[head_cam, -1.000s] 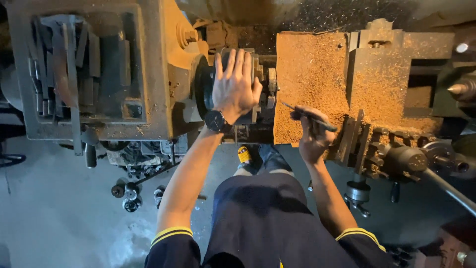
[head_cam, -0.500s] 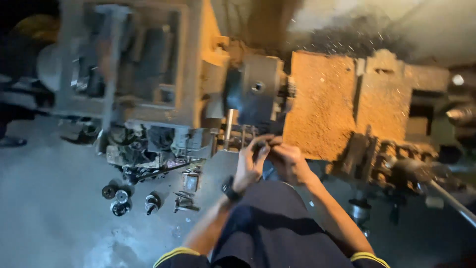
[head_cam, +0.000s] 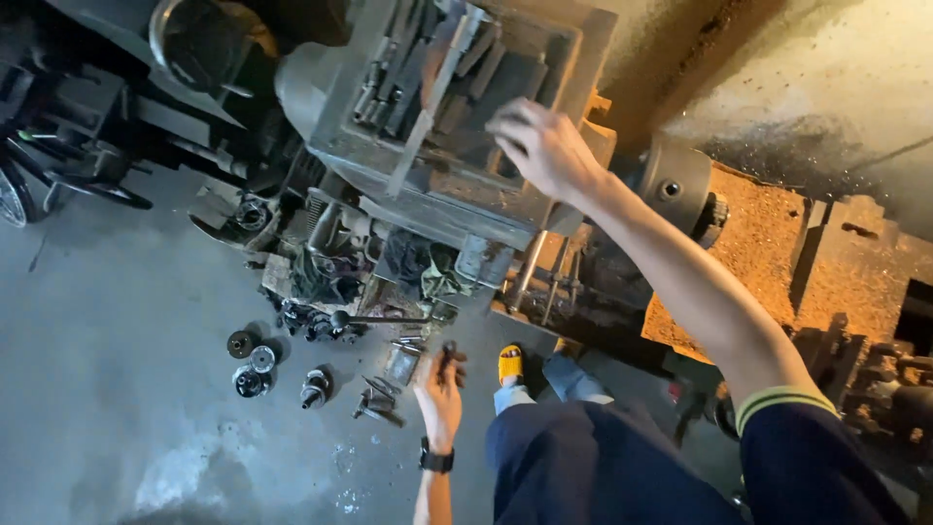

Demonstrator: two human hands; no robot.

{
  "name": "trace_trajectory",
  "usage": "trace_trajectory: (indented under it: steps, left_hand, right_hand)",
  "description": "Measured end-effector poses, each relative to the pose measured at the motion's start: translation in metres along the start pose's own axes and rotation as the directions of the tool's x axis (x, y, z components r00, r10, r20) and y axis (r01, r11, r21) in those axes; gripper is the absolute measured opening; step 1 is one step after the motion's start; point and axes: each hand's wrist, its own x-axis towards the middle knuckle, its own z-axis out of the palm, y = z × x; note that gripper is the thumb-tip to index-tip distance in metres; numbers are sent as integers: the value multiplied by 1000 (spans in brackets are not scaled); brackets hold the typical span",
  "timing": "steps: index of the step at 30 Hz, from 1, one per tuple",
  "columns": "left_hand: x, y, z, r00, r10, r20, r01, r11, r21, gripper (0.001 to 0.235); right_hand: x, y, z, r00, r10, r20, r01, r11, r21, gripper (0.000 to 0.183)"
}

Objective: Operating a lathe to machine a metal component, including adjusting the tool position and measuring dimensions with a caliper.

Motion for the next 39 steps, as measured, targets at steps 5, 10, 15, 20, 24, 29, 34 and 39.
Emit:
trace_trajectory:
  steps: [5, 10, 15, 20, 24, 29, 34, 39]
  left_hand:
    - [-28, -20, -3, 982, -187, -3, 187, 982, 24, 37]
    - [-31, -15, 2, 936, -348, 46, 345, 936, 66, 26]
    - [-9, -8, -1, 951, -257, 173, 255, 966, 34, 7]
    - [35, 33, -6, 999, -38, 29, 38, 999, 15, 10]
    - [63, 82, 12, 968, 232, 101, -228, 973, -41, 11]
    - [60, 77, 62, 830, 334, 447, -350, 935, -50, 19]
    - [46, 69, 100, 721, 327, 611, -321, 939, -123, 20]
    - [51, 72, 125, 543, 312, 779, -353, 927, -125, 16]
  right_hand:
    - [45, 37, 47, 989, 137, -56, -145, 975, -171, 30]
    - [53, 13, 53, 999, 39, -14, -41, 956, -291, 50]
    - [19, -62, 28, 972, 169, -163, -165, 986, 33, 17]
    - [-60, -114, 37, 925, 269, 268, -333, 913, 235, 14]
    - [-122, -123, 61, 883, 376, 281, -469, 740, 482, 28]
    - [-192, -120, 74, 381, 922, 70, -556, 167, 814, 25]
    - [-269, -92, 50, 304, 943, 135, -652, 102, 751, 24]
    - [-297, -82, 25, 503, 860, 83, -539, 238, 808, 27]
